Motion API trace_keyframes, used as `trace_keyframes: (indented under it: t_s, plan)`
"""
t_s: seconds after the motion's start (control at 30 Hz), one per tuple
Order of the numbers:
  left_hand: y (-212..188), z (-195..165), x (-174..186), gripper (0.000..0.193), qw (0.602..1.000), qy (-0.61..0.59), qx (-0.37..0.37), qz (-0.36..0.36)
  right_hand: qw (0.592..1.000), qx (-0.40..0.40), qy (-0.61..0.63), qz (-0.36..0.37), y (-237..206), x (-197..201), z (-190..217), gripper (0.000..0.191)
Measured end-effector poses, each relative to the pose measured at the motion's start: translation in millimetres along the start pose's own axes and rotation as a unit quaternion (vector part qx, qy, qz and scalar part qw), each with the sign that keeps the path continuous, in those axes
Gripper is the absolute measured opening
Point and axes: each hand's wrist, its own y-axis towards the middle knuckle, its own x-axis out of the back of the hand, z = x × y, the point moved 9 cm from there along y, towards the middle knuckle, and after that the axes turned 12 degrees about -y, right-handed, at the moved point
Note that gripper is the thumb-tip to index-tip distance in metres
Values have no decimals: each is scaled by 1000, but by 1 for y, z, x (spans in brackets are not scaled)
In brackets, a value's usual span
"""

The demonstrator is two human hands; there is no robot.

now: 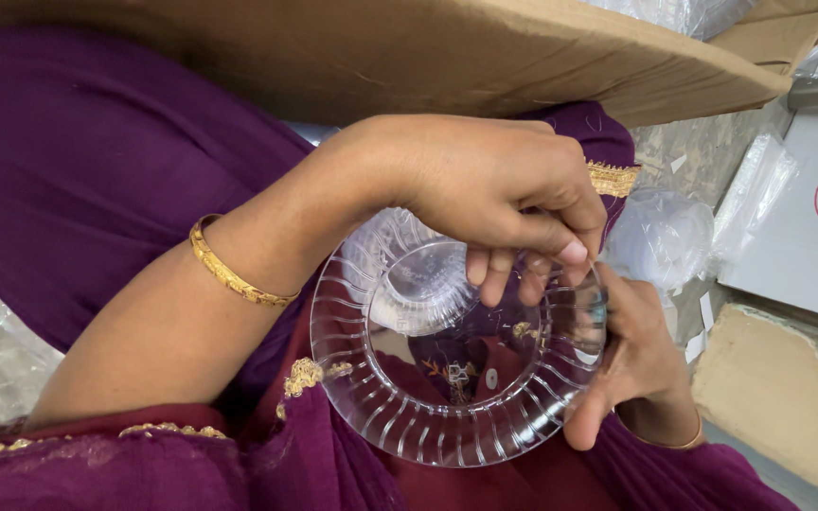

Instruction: The person sits on the floor and repeatedly picks clear plastic plates from a cardboard box. Using a small blue utility knife, they trim the edges of each plate, then place the trimmed plate on a growing stack on their lap. The process is repeated for multiple plates.

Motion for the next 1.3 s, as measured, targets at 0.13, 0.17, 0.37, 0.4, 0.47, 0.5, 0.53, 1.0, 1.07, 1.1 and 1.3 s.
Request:
trace_keyframes:
  t_s: [0.13,0.17,0.37,0.4,0.47,0.5,0.53,1.0,1.07,1.1,1.3]
  plan:
    - [-2,0,4,24,1000,3,5,-7,998,-40,-47,11,-6,-1,-15,129]
    - [-3,0,5,25,1000,4,8,-11,997,-57,-58,15,-7,-2,-19,127]
    - [-7,-4,11,24,999,26,8,-27,995,-34,-81,-38,-11,1,-14,115]
    - [-7,-4,12,24,999,26,6,-28,994,-29,-94,-40,-10,0,-14,118]
    - [-8,-5,13,24,999,27,1,-30,992,-19,-119,-45,-11,0,-16,123]
    - [-9,-4,16,23,999,31,4,-37,990,-14,-131,-50,-12,1,-17,118]
    - [-9,-3,18,23,998,36,8,-44,988,-10,-142,-54,-13,1,-18,114]
    - [-17,-2,45,25,996,4,-4,-86,983,-30,-167,-74,-3,14,-20,109]
    - [-18,-4,46,24,996,1,-20,-84,986,-20,-147,-73,1,15,-15,112]
    - [-19,-4,47,25,996,9,-22,-87,987,-40,-137,-68,3,14,-18,109]
    - [-22,-5,51,24,995,19,-29,-92,991,-52,-112,-42,3,7,-18,101]
